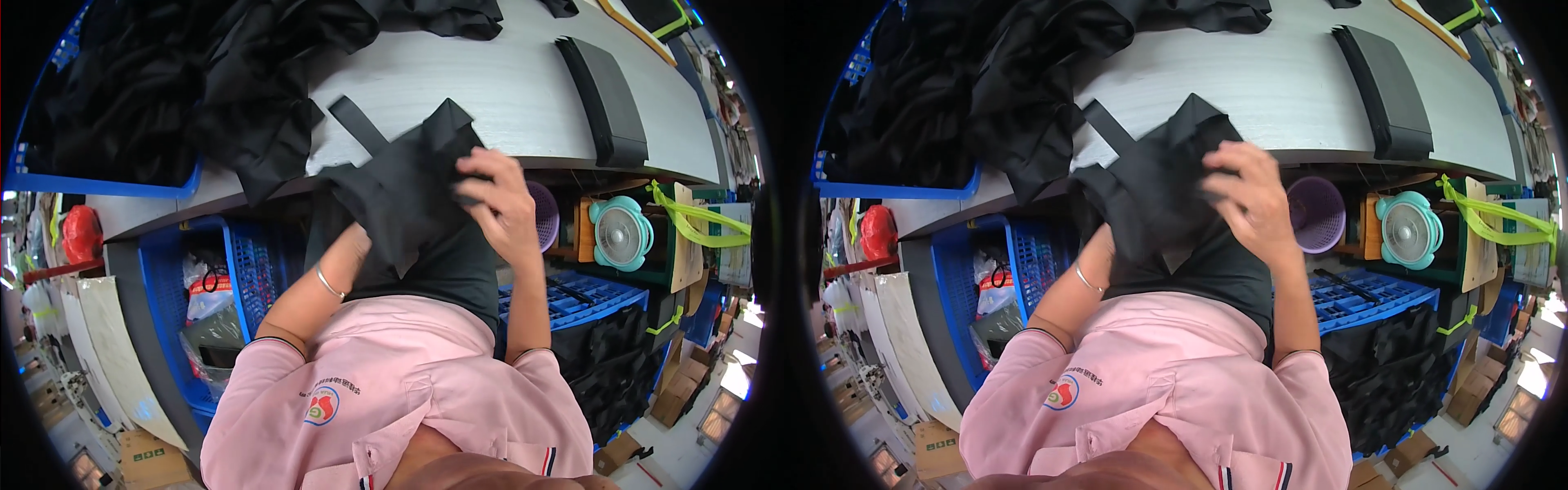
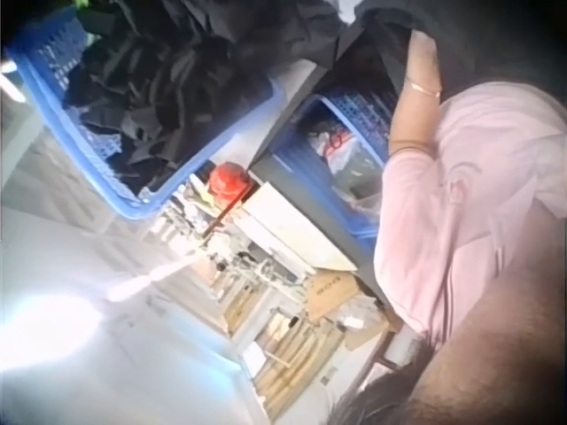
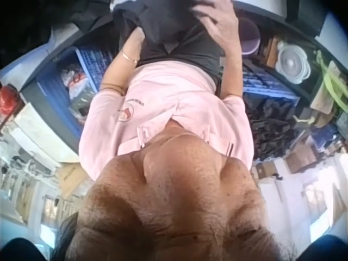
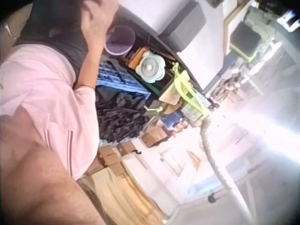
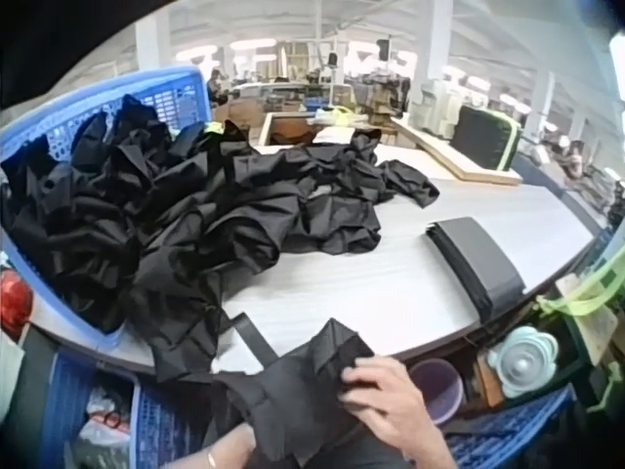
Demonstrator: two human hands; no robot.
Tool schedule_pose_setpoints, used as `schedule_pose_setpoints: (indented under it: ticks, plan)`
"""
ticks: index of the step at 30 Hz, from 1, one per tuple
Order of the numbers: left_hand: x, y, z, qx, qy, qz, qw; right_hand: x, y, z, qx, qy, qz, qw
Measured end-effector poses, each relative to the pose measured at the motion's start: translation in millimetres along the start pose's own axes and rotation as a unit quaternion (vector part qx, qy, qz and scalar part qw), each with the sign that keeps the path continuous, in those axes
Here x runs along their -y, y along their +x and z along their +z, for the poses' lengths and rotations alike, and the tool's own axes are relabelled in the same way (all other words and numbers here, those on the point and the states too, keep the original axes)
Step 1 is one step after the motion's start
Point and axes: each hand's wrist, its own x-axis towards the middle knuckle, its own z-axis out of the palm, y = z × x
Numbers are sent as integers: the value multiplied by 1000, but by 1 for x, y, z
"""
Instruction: Folding and organizing black fabric components for manufacturing.
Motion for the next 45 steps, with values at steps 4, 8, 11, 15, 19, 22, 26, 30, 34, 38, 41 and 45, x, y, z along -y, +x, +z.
schedule_pose_setpoints:
  ticks: [4,8,11,15,19,22,26,30,34,38,41,45]
  plan:
    - [-26,-6,-40,-22,-4,17,1000,-6,0,-40,79,84,-29,993]
    - [-46,10,-22,53,82,24,995,-38,36,-61,-120,-20,91,988]
    - [-40,25,0,4,112,11,994,-89,76,-62,-218,71,140,963]
    - [-35,10,12,0,281,92,955,-121,77,-39,-325,-26,168,930]
    - [-55,22,9,-197,312,261,892,-88,33,-16,-232,161,318,905]
    - [-59,67,3,-283,325,247,868,-59,43,28,-200,346,302,865]
    - [-66,91,18,-108,113,219,963,-73,55,37,-132,476,365,789]
    - [-61,84,28,-51,2,52,997,-92,46,22,-75,581,345,733]
    - [-37,78,42,-34,9,50,998,-73,58,19,-112,599,375,698]
    - [-41,74,45,-14,23,61,998,-87,60,13,-107,565,402,713]
    - [-56,75,23,70,-42,49,995,-96,55,11,-175,395,379,819]
    - [-51,84,25,49,-136,-17,989,-98,55,17,-170,220,330,902]
